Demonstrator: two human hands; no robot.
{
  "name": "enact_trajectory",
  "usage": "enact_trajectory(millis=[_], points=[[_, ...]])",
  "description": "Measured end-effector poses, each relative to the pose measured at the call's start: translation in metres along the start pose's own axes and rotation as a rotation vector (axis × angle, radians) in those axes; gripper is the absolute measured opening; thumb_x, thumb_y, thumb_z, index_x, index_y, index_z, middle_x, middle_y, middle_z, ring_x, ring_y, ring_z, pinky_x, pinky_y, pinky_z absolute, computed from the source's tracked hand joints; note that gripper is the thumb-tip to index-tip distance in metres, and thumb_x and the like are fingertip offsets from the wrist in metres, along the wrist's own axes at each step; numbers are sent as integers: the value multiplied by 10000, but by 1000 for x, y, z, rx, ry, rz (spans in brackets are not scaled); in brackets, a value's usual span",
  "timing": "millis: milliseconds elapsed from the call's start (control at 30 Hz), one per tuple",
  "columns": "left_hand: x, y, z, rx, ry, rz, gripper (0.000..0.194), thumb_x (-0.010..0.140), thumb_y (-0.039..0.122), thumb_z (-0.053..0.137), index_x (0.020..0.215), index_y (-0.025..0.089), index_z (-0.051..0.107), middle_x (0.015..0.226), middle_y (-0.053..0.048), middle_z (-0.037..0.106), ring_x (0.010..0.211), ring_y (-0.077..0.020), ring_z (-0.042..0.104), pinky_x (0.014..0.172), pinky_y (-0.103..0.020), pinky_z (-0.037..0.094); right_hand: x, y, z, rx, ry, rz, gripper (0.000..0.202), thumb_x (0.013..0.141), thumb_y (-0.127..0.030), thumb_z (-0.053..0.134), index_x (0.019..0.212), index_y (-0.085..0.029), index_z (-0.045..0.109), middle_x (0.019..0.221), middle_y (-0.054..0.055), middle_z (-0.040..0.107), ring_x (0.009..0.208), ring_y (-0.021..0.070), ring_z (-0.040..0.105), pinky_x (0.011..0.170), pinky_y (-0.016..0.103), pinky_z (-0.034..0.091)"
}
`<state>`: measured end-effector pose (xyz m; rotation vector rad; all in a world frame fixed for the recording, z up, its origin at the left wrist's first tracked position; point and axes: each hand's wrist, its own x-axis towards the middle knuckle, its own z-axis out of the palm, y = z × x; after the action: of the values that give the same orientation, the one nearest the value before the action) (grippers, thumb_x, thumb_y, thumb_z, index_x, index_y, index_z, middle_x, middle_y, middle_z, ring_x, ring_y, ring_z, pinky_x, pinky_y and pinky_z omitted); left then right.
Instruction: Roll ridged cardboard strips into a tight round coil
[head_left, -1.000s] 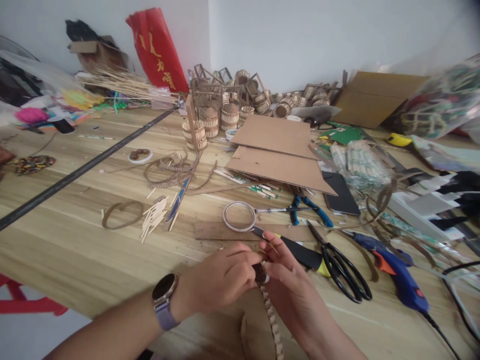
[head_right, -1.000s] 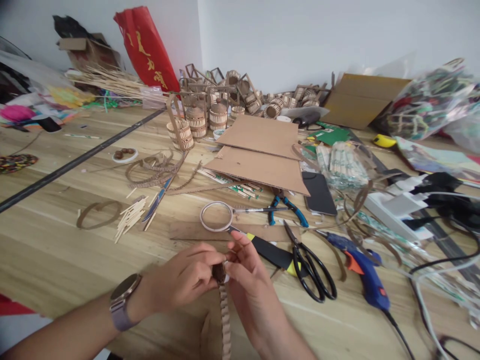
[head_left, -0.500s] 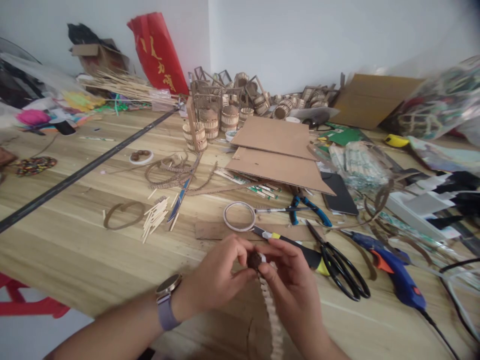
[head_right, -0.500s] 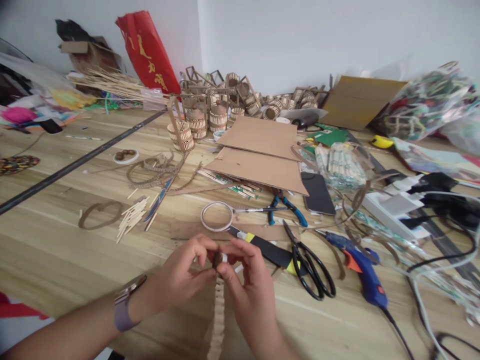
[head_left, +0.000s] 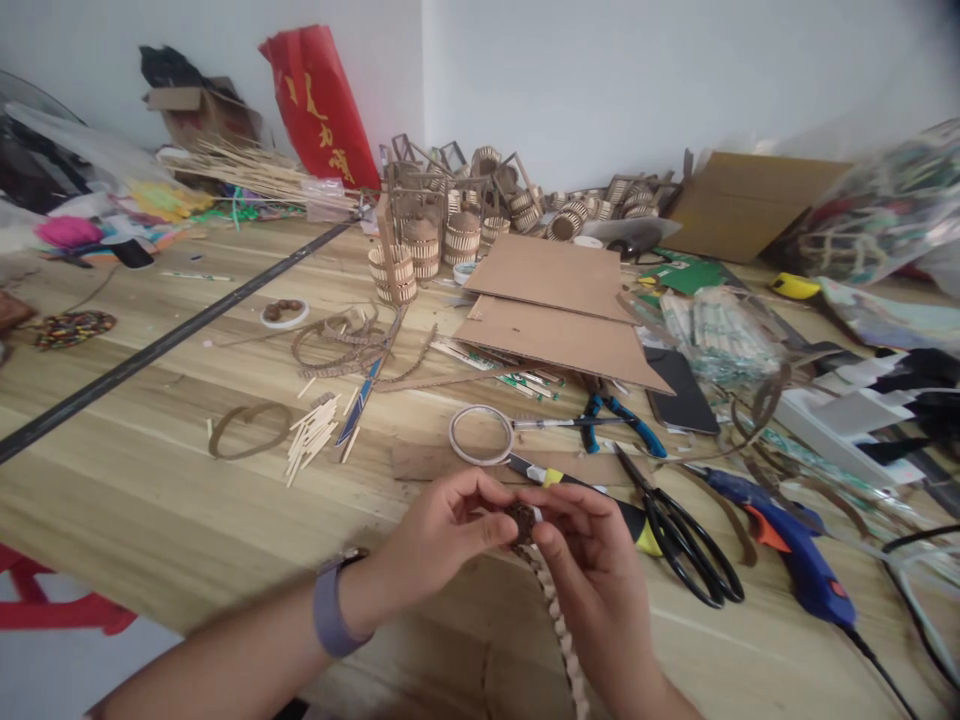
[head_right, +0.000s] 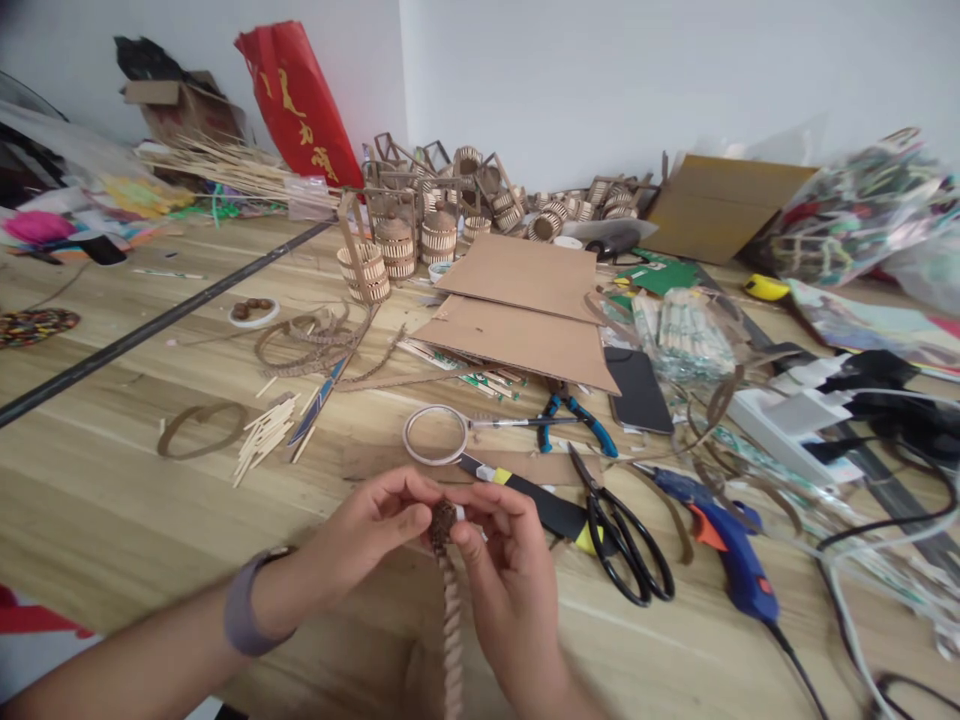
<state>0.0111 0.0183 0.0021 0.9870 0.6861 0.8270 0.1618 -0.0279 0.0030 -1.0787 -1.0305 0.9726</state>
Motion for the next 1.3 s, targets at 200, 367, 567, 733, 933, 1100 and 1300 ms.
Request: enact_trajectory(millis=[200, 367, 567, 733, 933, 1100, 1300], points=[[1, 1, 3, -194, 5, -86, 421, 653, 399, 876, 709, 146, 544, 671, 28, 630, 592, -77, 544, 579, -199, 419, 0, 7, -4, -127, -60, -156, 214, 880, -340, 683, 1068, -276, 604, 966, 57, 769, 882, 197, 730, 736, 316, 583], [0, 4, 6, -247, 81, -123, 457, 570, 398, 916, 680, 149, 549, 656, 22, 638, 577, -85, 534, 538, -201, 398, 2, 6, -9, -315, 30, -279, 179, 873, -327, 685, 1033, -275, 623, 910, 33, 706, 772, 148, 661, 684, 257, 566], [2, 9, 5, -176, 183, -115, 467, 538, 425, 919, 657, 147, 563, 619, 31, 608, 578, -93, 525, 520, -197, 393, -4, 1, -8, -403, 15, -311, 218, 872, -172, 642, 1041, -290, 572, 832, -12, 674, 778, 125, 669, 718, 227, 560], [4, 5, 1, -90, 169, -61, 428, 596, 434, 889, 695, 147, 586, 648, 25, 627, 606, -97, 551, 546, -192, 425, 0, -3, -5, -385, 24, -254, 266, 863, -152, 619, 1077, -288, 538, 826, -12, 721, 768, 127, 707, 703, 223, 571], [1, 4, -4, 102, 130, 21, 317, 709, 373, 819, 730, 150, 595, 690, 19, 640, 619, -94, 558, 592, -202, 445, 5, -5, -11, -376, -39, -134, 279, 858, -214, 641, 1097, -286, 516, 780, -13, 736, 738, 157, 723, 668, 254, 574], [-1, 4, -5, 229, 130, 68, 203, 772, 287, 757, 749, 156, 604, 738, 10, 653, 665, -103, 567, 634, -212, 444, 6, 1, -19, -394, -117, -35, 314, 867, -266, 651, 1126, -289, 475, 824, -7, 745, 778, 155, 718, 719, 268, 556], [-2, 3, -5, 251, 115, 55, 189, 773, 279, 747, 751, 159, 603, 748, 6, 649, 665, -109, 563, 629, -219, 442, 9, 3, -23, -380, -161, 45, 342, 871, -318, 644, 1146, -292, 442, 823, -13, 732, 781, 158, 703, 740, 285, 538]])
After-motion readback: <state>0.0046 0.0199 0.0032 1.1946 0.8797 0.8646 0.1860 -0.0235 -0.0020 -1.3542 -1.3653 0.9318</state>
